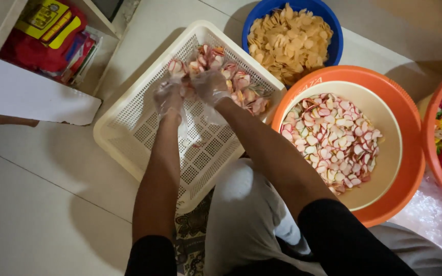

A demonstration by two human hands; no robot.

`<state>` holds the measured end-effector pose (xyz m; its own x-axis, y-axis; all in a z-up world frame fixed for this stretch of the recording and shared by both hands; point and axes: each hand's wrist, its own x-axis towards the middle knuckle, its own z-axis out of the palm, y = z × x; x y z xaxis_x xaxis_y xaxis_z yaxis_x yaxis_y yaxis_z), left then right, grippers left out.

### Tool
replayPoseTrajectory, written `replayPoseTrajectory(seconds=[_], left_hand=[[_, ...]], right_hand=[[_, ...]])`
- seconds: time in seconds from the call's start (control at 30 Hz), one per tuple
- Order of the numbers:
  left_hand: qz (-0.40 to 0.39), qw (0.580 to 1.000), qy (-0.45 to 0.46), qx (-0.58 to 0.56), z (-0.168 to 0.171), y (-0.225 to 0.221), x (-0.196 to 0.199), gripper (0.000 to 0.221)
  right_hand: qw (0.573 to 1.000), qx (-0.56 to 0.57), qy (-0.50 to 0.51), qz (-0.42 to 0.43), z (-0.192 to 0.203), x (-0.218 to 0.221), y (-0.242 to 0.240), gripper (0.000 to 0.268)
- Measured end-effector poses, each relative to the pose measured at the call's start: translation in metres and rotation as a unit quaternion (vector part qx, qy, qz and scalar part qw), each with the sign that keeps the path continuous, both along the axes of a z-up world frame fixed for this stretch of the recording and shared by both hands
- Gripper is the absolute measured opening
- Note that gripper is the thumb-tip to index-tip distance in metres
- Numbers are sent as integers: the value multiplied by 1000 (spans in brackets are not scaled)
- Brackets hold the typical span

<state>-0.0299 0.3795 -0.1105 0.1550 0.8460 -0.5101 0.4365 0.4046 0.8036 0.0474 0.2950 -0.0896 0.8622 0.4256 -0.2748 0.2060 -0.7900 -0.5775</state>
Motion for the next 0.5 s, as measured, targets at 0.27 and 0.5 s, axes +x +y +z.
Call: replayPoseTrajectory(seconds=[0.27, 0.5], left_hand=[[-118, 990, -72, 32, -12, -35, -35, 34], [45, 989, 20, 138, -30, -55, -17, 47]], right_hand=[[992, 1, 75, -102, -79, 38, 30, 31], [990, 72, 8, -120, -48, 30, 17, 22]])
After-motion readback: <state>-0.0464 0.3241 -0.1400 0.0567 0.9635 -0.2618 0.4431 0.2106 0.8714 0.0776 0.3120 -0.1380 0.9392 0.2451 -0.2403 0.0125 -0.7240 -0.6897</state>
